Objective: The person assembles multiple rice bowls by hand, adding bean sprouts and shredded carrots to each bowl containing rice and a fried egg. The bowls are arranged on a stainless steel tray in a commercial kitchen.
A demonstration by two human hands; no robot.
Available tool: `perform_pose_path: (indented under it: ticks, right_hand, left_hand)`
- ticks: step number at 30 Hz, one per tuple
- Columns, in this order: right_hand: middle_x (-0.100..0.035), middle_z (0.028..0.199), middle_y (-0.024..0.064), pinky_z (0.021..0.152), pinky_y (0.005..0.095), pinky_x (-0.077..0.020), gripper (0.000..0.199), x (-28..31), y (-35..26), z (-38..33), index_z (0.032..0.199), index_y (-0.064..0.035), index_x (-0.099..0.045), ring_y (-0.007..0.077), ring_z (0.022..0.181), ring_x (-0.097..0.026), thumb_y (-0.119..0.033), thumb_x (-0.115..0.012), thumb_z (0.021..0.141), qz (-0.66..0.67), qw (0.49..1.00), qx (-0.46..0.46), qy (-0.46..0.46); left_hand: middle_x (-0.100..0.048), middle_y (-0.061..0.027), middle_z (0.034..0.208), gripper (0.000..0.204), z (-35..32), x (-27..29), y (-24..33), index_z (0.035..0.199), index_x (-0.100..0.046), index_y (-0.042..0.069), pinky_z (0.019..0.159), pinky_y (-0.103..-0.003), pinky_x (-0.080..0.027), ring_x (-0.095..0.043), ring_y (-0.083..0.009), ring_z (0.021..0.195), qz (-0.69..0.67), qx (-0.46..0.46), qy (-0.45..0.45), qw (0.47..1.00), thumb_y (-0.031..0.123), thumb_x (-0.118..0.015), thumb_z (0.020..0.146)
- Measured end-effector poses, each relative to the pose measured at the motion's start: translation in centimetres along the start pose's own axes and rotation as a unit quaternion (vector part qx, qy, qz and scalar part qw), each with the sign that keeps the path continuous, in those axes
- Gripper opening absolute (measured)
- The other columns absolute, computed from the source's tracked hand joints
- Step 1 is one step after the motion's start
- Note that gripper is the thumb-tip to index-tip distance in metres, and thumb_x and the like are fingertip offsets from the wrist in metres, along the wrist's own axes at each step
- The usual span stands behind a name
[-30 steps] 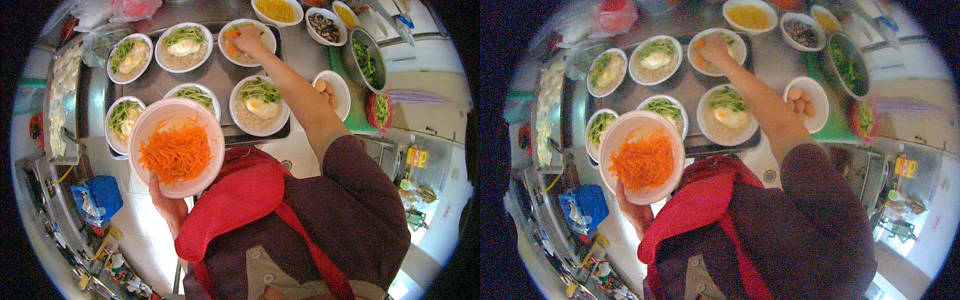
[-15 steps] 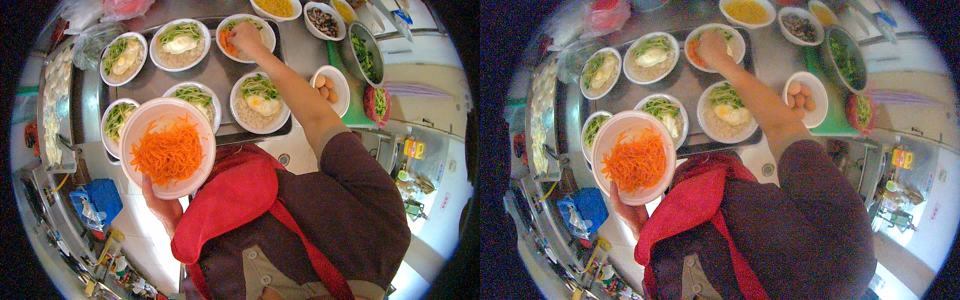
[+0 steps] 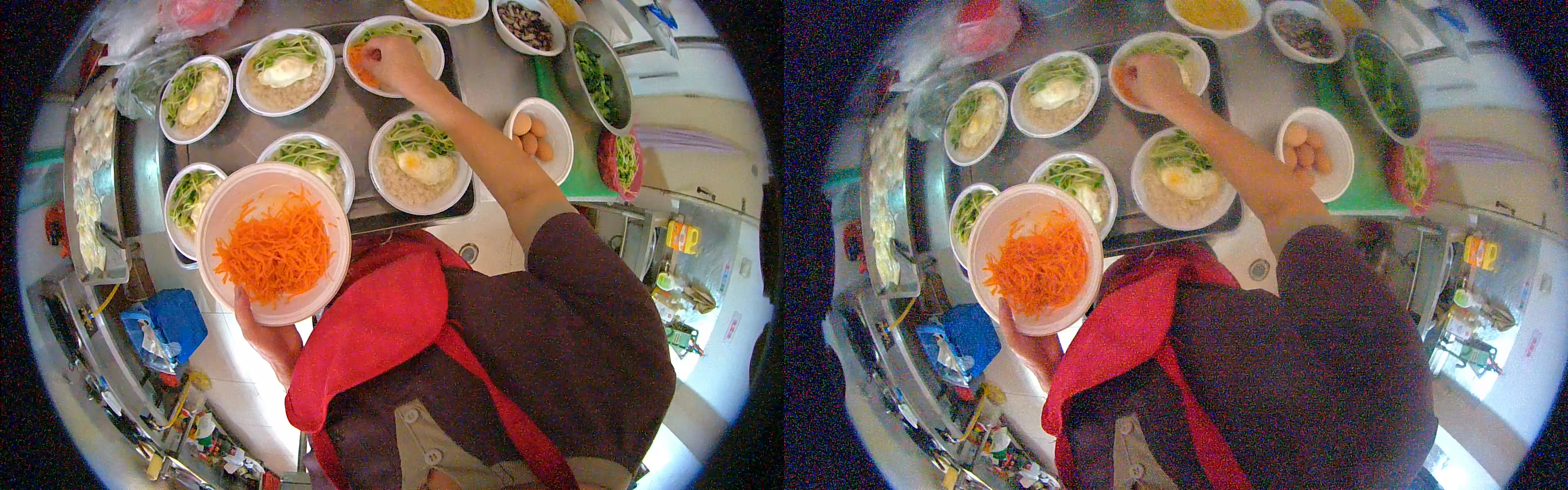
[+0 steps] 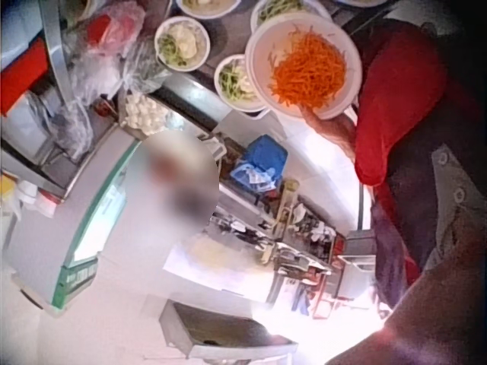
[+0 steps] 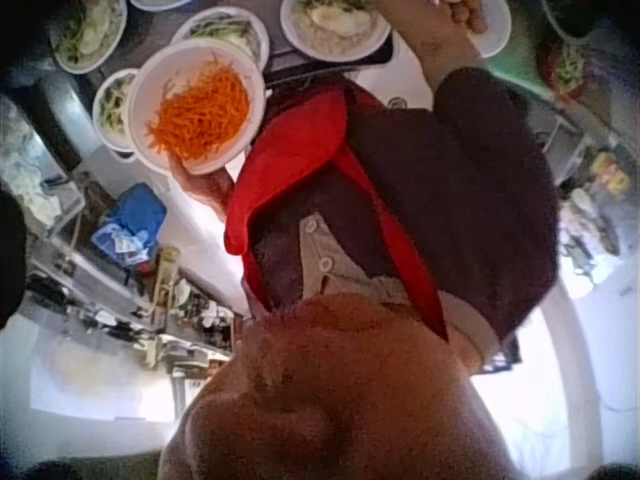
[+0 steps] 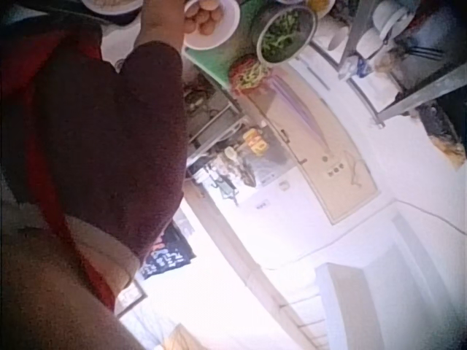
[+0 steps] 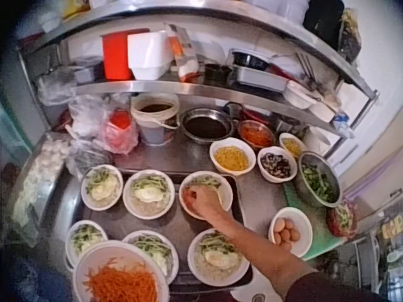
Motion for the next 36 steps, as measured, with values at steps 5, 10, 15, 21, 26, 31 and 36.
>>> perform_pose_path:
  ticks: [5, 10, 15, 21, 26, 31, 36]
  right_hand:
    - [-0.064, 0.076, 0.0148, 0.069, 0.0398, -0.049, 0.012, 0.4, 0.3, -0.6, 0.079, -0.0086, -0.067, 0.0305, 0.071, -0.062, -0.016, -0.061, 0.072, -0.007, 0.999, 0.046, -0.015]
    - [-0.065, 0.068, 0.0094, 0.056, 0.0312, -0.0506, 0.018, 7.3, -6.2, -2.4, 0.083, -0.0052, -0.068, 0.0172, 0.055, -0.061, -0.021, -0.063, 0.076, 0.233, 0.97, 0.009, -0.073]
    - [-0.063, 0.07, 0.007, 0.052, 0.0245, -0.0481, 0.021, 10.5, -17.1, -9.3, 0.089, 0.0033, -0.064, 0.0126, 0.059, -0.061, -0.013, -0.067, 0.077, 0.274, 0.887, 0.157, -0.336]
    - [-0.059, 0.094, 0.0187, 0.08, 0.0408, -0.0454, 0.043, 8.2, -18.1, -13.0, 0.103, 0.0013, -0.057, 0.034, 0.086, -0.059, -0.025, -0.07, 0.072, 0.112, 0.929, 0.302, -0.183]
    - [-0.056, 0.094, 0.0189, 0.073, 0.0432, -0.0465, 0.042, 9.2, -18.9, -15.6, 0.097, -0.0003, -0.053, 0.0372, 0.08, -0.058, -0.029, -0.069, 0.071, 0.09, 0.934, 0.281, -0.202]
    - [-0.059, 0.078, 0.0152, 0.066, 0.0413, -0.0482, 0.03, 8.1, -18.2, -17.0, 0.082, 0.0005, -0.057, 0.0345, 0.07, -0.059, -0.025, -0.068, 0.071, 0.148, 0.921, 0.312, -0.18]
    - [-0.065, 0.074, 0.0128, 0.066, 0.0352, -0.0495, 0.022, 10.9, -17.4, -16.1, 0.084, 0.0007, -0.065, 0.0272, 0.068, -0.062, -0.017, -0.067, 0.07, 0.191, 0.936, 0.261, -0.137]
  left_hand:
    - [-0.042, -0.0126, 0.134, 0.057, -0.2, -0.9, -0.1, 0.136, -0.031, 0.005, 0.101, -0.041, -0.034, -0.041, -0.0261, 0.122, 0.003, 0.002, -0.037, 0.999, 0.034, -0.045, 0.09]
    - [-0.042, -0.0127, 0.134, 0.055, 0.2, -2.6, -0.9, 0.135, -0.032, 0.002, 0.104, -0.04, -0.03, -0.04, -0.0248, 0.124, 0.002, -0.006, -0.074, 0.997, 0.032, -0.044, 0.091]
    - [-0.041, -0.0124, 0.135, 0.053, -1.1, -4.9, -1.9, 0.135, -0.033, 0.003, 0.105, -0.04, -0.029, -0.039, -0.0245, 0.125, -0.004, -0.026, -0.126, 0.992, 0.03, -0.045, 0.091]
    - [-0.047, -0.0163, 0.127, 0.054, -2.8, -6.7, -3.3, 0.13, -0.035, -0.003, 0.099, -0.039, -0.036, -0.047, -0.0257, 0.116, 0.014, -0.021, -0.149, 0.989, 0.028, -0.049, 0.089]
    - [-0.044, -0.0122, 0.132, 0.053, -4.4, -7.4, -4.6, 0.134, -0.035, 0.004, 0.102, -0.04, -0.032, -0.042, -0.0255, 0.121, 0.041, 0.014, -0.181, 0.983, 0.034, -0.045, 0.092]
    - [-0.048, -0.0136, 0.124, 0.053, -4.7, -7.4, -6.0, 0.13, -0.037, 0.002, 0.094, -0.038, -0.04, -0.048, -0.0246, 0.114, 0.034, 0.019, -0.178, 0.983, 0.035, -0.048, 0.09]
    - [-0.048, -0.0145, 0.125, 0.052, -5.7, -7.5, -6.0, 0.13, -0.037, 0.001, 0.096, -0.038, -0.039, -0.048, -0.0249, 0.115, -0.005, 0.018, -0.174, 0.985, 0.033, -0.047, 0.091]
Point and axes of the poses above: each hand's wrist, its own z-axis towards the middle knuckle, its own x-axis out of the back of the hand, y = z × x, the point moved 3 cm from there along z, towards the middle knuckle
